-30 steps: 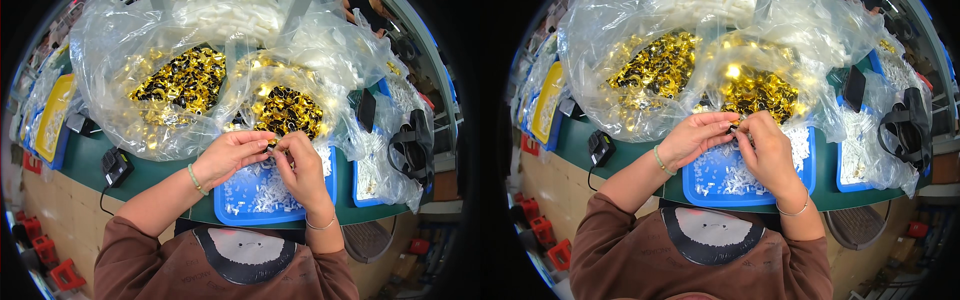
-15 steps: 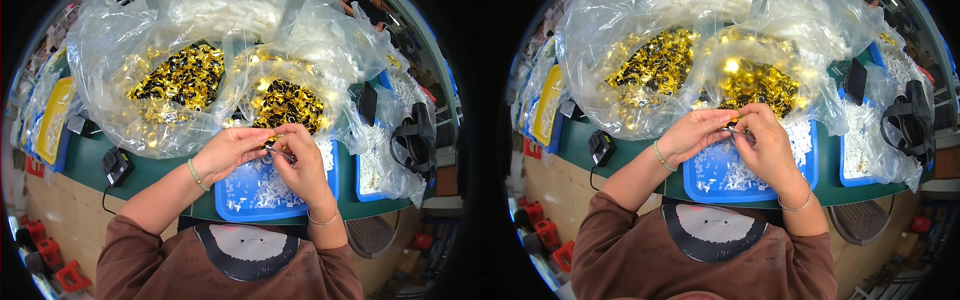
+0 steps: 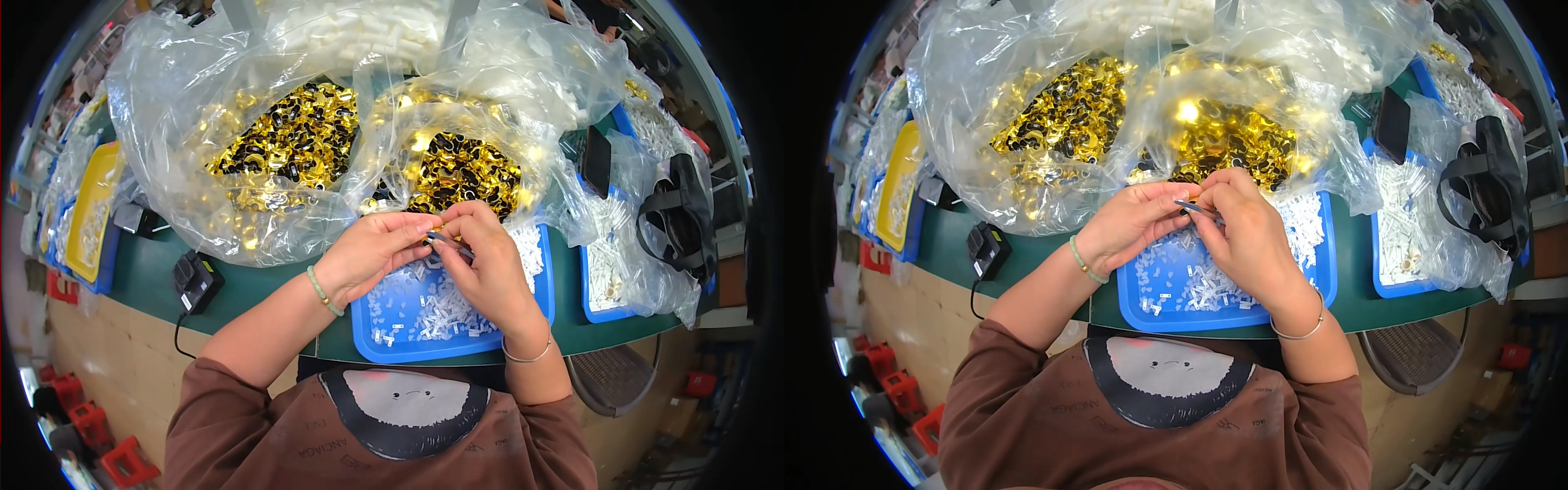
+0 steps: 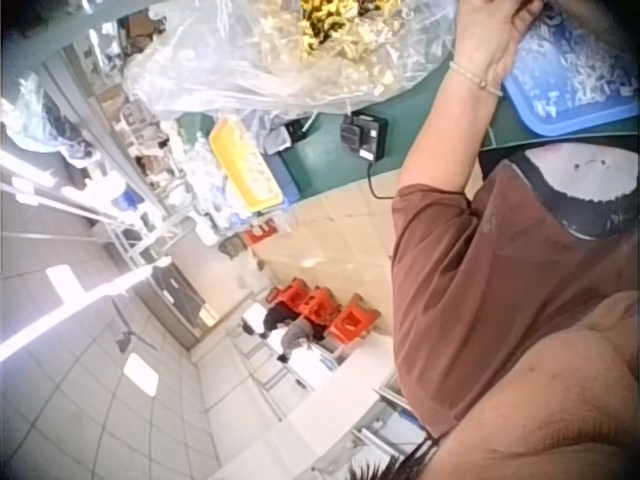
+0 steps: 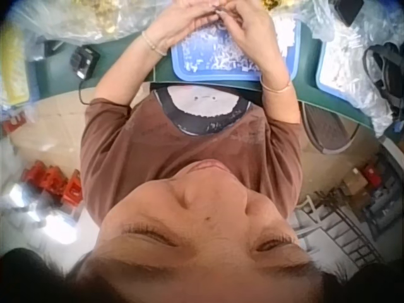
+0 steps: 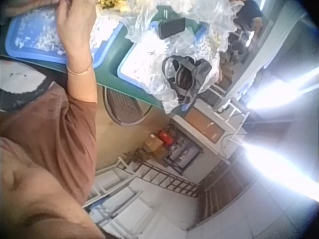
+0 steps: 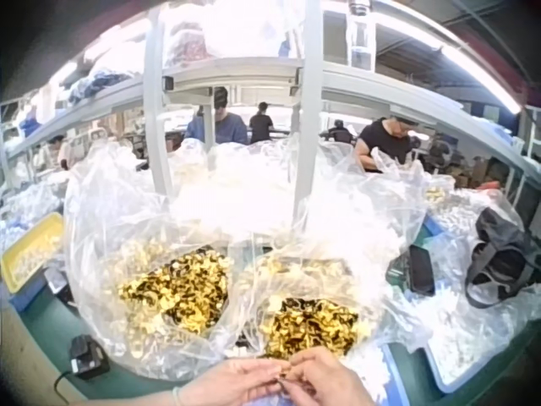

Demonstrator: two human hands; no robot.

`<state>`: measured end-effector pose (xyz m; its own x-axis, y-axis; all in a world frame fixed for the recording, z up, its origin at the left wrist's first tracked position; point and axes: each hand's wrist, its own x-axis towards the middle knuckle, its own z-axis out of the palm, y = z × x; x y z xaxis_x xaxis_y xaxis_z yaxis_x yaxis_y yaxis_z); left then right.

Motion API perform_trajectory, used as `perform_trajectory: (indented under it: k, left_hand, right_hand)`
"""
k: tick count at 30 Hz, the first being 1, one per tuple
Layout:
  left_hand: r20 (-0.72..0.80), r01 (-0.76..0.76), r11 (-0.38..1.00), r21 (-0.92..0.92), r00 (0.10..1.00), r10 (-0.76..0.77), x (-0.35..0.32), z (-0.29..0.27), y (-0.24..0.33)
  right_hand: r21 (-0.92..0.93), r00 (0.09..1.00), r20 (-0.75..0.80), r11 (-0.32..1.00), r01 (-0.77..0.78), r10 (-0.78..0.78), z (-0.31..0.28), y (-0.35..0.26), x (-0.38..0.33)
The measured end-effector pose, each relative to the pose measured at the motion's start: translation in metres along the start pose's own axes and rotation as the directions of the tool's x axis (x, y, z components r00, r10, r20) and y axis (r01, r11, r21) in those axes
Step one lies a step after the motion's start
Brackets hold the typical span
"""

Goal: The person repeatedly picks small white plastic pieces from a blue tray and inserts them into small gold and black components held in the left hand. The person works continuously at a table with large bags of components and a blue tray of white pieces.

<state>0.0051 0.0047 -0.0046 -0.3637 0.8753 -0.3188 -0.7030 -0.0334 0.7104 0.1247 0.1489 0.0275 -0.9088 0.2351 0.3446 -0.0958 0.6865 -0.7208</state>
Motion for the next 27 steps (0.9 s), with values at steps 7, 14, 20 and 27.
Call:
perform_trajectory:
  k: [7, 14, 20, 27]
  left_hand:
    - [-0.010, 0.028, 1.000, 0.011, 1.000, -0.028, 0.000, -0.001, 0.000]
    - [-0.011, 0.025, 1.000, 0.005, 1.000, -0.025, 0.001, -0.003, -0.002]
    - [-0.003, 0.032, 0.999, 0.042, 0.999, -0.032, 0.001, -0.001, -0.002]
    - [0.013, 0.028, 0.999, 0.044, 1.000, -0.028, 0.001, 0.000, -0.002]
  right_hand:
    - [0.002, 0.999, -0.015, 1.000, -0.031, 0.031, 0.002, 0.002, 0.000]
    - [-0.032, 0.998, -0.044, 0.998, -0.056, 0.055, 0.005, -0.001, 0.000]
    - [-0.032, 0.994, -0.104, 0.999, -0.044, 0.041, 0.009, 0.002, -0.001]
    - [-0.079, 0.987, -0.134, 0.992, -0.102, 0.091, 0.013, 0.001, -0.003]
